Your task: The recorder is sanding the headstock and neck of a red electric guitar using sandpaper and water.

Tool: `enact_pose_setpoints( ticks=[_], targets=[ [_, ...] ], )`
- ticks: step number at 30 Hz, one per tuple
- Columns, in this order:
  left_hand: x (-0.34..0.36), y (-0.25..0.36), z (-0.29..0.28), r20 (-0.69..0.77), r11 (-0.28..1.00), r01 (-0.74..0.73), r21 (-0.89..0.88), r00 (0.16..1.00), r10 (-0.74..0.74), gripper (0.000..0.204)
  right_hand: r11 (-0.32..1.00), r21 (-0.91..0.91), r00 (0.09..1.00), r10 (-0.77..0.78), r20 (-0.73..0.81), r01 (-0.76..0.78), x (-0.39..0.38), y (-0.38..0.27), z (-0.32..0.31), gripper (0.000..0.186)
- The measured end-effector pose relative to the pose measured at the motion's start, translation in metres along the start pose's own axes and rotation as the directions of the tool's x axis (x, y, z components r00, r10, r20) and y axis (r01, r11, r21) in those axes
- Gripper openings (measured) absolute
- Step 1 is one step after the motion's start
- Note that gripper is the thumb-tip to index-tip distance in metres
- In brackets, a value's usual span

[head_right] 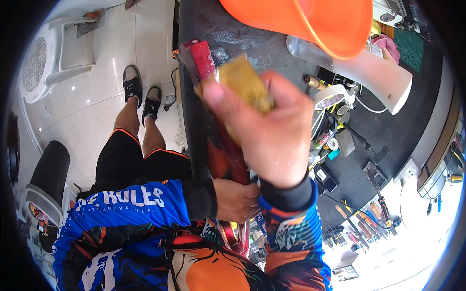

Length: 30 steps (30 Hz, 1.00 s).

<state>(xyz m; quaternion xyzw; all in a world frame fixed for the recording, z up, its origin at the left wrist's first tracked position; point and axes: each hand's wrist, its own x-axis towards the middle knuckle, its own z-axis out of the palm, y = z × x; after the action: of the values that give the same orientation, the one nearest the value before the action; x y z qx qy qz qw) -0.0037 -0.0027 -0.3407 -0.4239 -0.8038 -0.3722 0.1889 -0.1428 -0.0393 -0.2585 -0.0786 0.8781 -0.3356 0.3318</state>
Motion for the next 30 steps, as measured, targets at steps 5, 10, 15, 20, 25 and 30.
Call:
enact_pose_setpoints(
  ticks=[5,10,15,20,25,30],
  targets=[
    [0.0,-0.001,-0.003,0.029,1.0,0.002,-0.015,1.0,-0.002,0.023,0.997,-0.068,0.999,-0.043,-0.003,0.042,-0.005,0.0,-0.004,0.027],
    [0.001,-0.004,-0.005,-0.067,0.998,0.013,0.062,0.998,-0.009,0.019,0.995,-0.026,0.995,0.093,-0.022,-0.094,-0.048,0.009,-0.013,0.023],
    [-0.001,-0.004,-0.004,-0.088,0.997,0.021,0.077,0.996,-0.014,0.017,0.995,-0.096,0.999,-0.008,-0.039,0.004,-0.014,0.001,-0.003,0.029],
    [-0.001,-0.002,-0.005,-0.047,0.998,0.023,0.057,0.999,-0.02,0.015,0.998,0.056,0.999,0.014,0.049,-0.017,-0.001,-0.003,-0.001,0.025],
    [0.0,-0.004,-0.003,-0.128,0.996,0.041,0.079,0.991,-0.031,0.016,0.991,-0.001,0.991,0.136,0.003,-0.136,-0.049,0.014,-0.02,0.023],
    [0.0,-0.005,-0.006,-0.088,0.998,0.054,0.021,0.995,-0.052,0.017,0.967,0.238,0.994,0.065,0.091,-0.085,-0.056,0.034,-0.062,0.044]
  ],
)
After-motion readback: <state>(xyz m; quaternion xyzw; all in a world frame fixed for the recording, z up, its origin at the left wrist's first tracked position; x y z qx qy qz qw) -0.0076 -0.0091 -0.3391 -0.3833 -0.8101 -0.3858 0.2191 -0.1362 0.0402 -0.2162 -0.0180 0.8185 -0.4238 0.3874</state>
